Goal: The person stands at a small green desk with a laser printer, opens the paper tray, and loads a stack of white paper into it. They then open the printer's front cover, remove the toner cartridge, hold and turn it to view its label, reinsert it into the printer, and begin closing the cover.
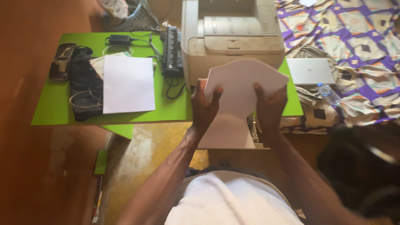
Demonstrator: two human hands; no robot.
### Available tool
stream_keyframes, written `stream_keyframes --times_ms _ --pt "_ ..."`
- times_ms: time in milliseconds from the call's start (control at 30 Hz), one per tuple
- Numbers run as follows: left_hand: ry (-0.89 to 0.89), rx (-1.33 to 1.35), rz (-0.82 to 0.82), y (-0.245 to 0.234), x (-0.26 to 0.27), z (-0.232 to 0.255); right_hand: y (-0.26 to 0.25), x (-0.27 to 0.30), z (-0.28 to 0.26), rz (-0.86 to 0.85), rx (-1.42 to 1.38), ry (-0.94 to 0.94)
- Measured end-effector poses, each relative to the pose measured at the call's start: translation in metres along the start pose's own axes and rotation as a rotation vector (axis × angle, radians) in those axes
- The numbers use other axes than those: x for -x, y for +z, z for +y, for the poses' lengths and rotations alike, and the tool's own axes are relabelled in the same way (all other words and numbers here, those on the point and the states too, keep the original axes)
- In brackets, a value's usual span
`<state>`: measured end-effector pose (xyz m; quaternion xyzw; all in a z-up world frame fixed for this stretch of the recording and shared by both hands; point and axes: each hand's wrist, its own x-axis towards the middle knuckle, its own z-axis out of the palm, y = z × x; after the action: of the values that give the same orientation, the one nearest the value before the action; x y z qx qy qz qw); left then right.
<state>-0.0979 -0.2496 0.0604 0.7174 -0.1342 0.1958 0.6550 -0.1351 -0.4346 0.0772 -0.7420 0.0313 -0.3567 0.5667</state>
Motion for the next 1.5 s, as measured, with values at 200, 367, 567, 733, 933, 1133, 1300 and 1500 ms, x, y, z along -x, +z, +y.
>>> stream_keyframes --times_ms 200,367,567,733,933,1133,1300,1500 --pt "0.011 -0.063 0.036 0.005 0.005 -0.018 0.001 0.016 0.021 -0.046 0.133 0.149" --pt "-0.019 -0.041 0.131 0.010 0.000 -0.018 0.005 0.017 0.011 -0.051 0.034 0.099" --pt "-0.102 -0.097 0.105 0.008 0.009 -0.027 0.002 0.026 0.025 -0.112 0.043 0.147" --pt "-0.206 -0.042 0.037 0.006 0.022 -0.056 0.003 0.043 0.078 -0.170 0.191 0.203" --pt "-0.117 -0.115 -0.066 -0.001 0.023 -0.071 -0.004 0.041 0.099 -0.298 0.352 0.046" --pt "-0.357 -0.218 -0.254 -0.032 0.021 -0.029 -0.031 0.018 0.030 -0.451 0.256 0.564" --pt "-0.771 -0.066 -0.353 -0.054 0.074 0.003 -0.065 0.054 0.004 -0.649 0.150 0.844" --pt "-1.028 -0.329 -0.377 -0.046 0.116 -0.021 -0.087 0.095 0.043 -0.734 0.056 1.018"
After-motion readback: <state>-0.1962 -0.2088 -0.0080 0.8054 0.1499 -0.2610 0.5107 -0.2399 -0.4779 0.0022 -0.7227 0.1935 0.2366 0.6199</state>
